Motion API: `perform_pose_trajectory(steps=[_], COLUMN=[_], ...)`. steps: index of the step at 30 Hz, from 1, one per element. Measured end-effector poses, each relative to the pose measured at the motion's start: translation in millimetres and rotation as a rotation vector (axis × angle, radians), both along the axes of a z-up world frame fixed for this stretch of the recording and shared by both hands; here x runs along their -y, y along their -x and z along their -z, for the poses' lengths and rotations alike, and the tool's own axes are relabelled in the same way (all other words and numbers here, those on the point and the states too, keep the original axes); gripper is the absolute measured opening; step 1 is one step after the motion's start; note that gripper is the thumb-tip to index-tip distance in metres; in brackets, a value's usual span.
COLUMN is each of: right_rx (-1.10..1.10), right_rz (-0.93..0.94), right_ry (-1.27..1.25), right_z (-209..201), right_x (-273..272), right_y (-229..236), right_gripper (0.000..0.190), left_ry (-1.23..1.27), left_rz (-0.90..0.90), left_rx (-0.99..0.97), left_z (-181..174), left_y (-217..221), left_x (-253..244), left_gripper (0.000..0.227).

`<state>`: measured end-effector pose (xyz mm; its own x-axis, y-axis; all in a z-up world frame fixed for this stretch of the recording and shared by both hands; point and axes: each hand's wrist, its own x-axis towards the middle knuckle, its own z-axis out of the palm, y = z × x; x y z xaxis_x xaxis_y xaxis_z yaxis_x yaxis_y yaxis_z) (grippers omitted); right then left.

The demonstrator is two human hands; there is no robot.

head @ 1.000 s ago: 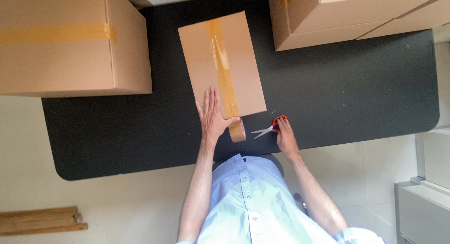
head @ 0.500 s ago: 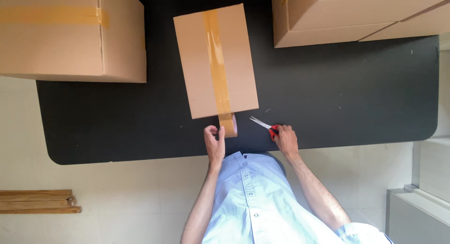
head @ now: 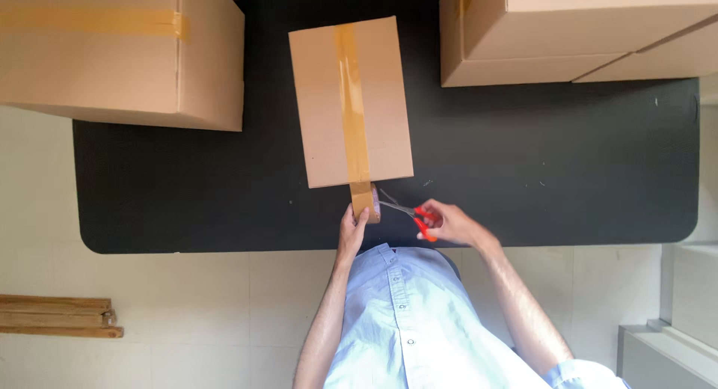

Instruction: The person tapes a cardboard box shut with packing tape, cuts the tape with scissors, and then opens and re-tapes the same box before placing it on a stack of other boxes.

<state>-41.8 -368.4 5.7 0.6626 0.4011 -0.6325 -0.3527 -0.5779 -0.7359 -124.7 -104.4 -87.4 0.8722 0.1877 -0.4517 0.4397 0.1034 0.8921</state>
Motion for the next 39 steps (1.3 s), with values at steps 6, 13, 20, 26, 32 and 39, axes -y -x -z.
perform_pose_trajectory(steps=[6,13,20,26,32,39], right_rx=[-0.017,0.047,0.039,0.08,0.093,0.067], right_rz=[-0.369,-0.536,-0.607,-0.631,-0.627,-0.627], right_ry=[0.287,0.371,0.434,0.418,0.401,0.418], right_z=[-35,-44,-52,-23,-38,-63], right_x=[-12,-35,-60,-63,-70,-79], right_y=[-62,-85,-86,-82,-83,-86], right_gripper=[0.062,0.061,0.058,0.05,0.045,0.038], left_ry=[0.076,0.008,0.058,0.056,0.045,-0.001], left_rz=[0.018,0.058,0.049,0.05,0.08,0.141], left_rx=[0.015,-0.04,0.004,0.043,0.038,0.035], left_z=[6,-38,-25,-10,-22,-20], left_y=[4,4,8,11,9,12], left_x=[-6,-7,-8,-9,-14,-21], left_gripper=[0.065,0.076,0.066,0.053,0.06,0.056])
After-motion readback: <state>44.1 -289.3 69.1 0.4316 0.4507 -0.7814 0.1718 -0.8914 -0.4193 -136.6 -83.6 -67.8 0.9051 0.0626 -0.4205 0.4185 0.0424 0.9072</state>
